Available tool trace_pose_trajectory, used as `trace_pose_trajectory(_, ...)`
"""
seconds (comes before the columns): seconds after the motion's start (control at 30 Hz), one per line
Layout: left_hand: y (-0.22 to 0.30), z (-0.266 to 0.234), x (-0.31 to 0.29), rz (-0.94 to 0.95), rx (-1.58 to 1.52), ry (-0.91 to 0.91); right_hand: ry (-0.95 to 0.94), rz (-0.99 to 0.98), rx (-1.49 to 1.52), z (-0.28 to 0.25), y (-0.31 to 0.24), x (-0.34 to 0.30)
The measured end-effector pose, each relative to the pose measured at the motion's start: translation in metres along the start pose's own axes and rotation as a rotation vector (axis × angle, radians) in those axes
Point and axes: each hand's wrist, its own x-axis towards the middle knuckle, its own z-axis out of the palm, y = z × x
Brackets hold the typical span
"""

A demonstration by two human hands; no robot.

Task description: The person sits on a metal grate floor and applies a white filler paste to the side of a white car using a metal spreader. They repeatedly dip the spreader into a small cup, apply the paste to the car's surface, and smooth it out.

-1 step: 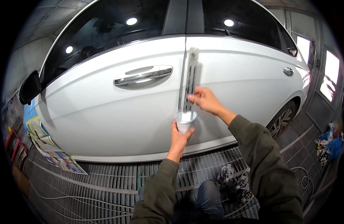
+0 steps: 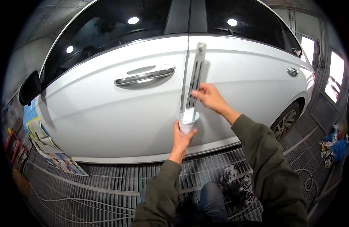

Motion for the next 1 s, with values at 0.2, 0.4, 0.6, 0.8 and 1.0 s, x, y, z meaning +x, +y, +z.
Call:
trace_pose_trajectory(0.2, 0.002, 0.002, -0.001, 0.002, -0.021, 0.001, -0.048, -0.088, -0.102, 0.015, 0.010, -0.012)
trace_pose_trajectory(0.4, -0.001, 0.001, 0.000, 0.007, 0.001, -0.006, 0.083, -0.056, -0.147, 0.009, 0.007, -0.008)
trace_pose_trajectory(0.6, 0.001, 0.002, -0.002, -0.009, -0.001, 0.013, 0.041, 0.044, 0.104, -0.002, -0.004, 0.004)
trace_pose_trajectory(0.8, 0.000, 0.002, -0.003, -0.017, 0.004, 0.016, -0.016, -0.036, 0.189, -0.019, -0.029, 0.030)
trace_pose_trajectory(1.0, 0.000, 0.001, 0.001, -0.025, 0.004, -0.004, -0.054, -0.081, 0.095, -0.022, -0.039, 0.046)
